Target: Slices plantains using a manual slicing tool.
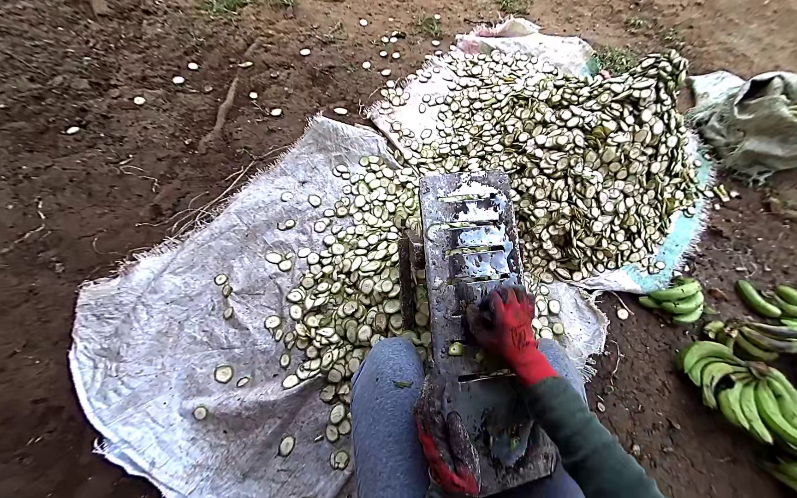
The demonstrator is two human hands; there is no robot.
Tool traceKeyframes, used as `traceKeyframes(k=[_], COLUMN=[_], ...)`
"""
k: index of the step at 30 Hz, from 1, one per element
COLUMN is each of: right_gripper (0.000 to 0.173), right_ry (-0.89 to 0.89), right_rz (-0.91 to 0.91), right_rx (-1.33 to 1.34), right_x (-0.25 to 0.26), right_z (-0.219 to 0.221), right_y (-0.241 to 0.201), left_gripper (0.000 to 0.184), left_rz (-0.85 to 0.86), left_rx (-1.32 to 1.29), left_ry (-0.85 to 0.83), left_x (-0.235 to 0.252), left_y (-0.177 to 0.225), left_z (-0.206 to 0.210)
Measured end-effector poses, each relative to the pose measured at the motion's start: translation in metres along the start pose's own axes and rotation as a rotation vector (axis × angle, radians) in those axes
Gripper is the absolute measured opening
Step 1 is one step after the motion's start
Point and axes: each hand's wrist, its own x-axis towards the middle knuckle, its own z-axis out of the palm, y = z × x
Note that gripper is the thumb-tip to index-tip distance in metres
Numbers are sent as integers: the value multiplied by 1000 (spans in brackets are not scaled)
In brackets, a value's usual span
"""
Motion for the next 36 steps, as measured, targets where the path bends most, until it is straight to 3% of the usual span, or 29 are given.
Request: traceKeyframes(k=[3,5,7,9,12,14,17,19,21,23,25,27,31,34,36], right_gripper=[50,53,54,59,53,58,67,69,62,54,57,45,49,51,59], right_ry=[-95,-113,-11,79,48,-31,-233,-354,-328,-291,-289,-278,-464,-425,-329], right_rz=[73,110,74,1,-75,-180,-191,-164,-93,-14,21,8,46,68,91], right_rx=[-37,-4,115,231,270,252,175,101,41,74,149,201,257,223,188], right_x=[113,153,131,65,-63,-95,-35,30,87,129,132,92,0,29,77], right_z=[19,22,23,19,13,6,-1,2,13,22,19,13,-12,-2,17], right_y=[15,12,7,5,-1,-3,3,10,17,22,20,15,13,15,18], left_gripper=[47,44,40,44,43,44,44,40,36,42,40,35,34,35,31], left_rz=[67,21,-22,21,-19,0,-32,39,29,45,37,-22,16,133,50], left_rx=[58,8,-131,-114,-163,-206,-224,-240,-322,-282,-324,-382,-369,-346,-376], left_ry=[-62,-76,-67,-71,-87,-88,-84,-40,-63,-131,-153,-118,-98,-84,-137], left_x=[0,6,8,7,7,5,1,2,6,9,10,10,10,10,15], left_y=[-4,-2,3,11,14,15,18,-14,-23,-6,-5,-1,-30,-38,-4], left_z=[-5,-5,-6,-5,-4,1,4,4,1,-2,-5,-4,0,3,6])
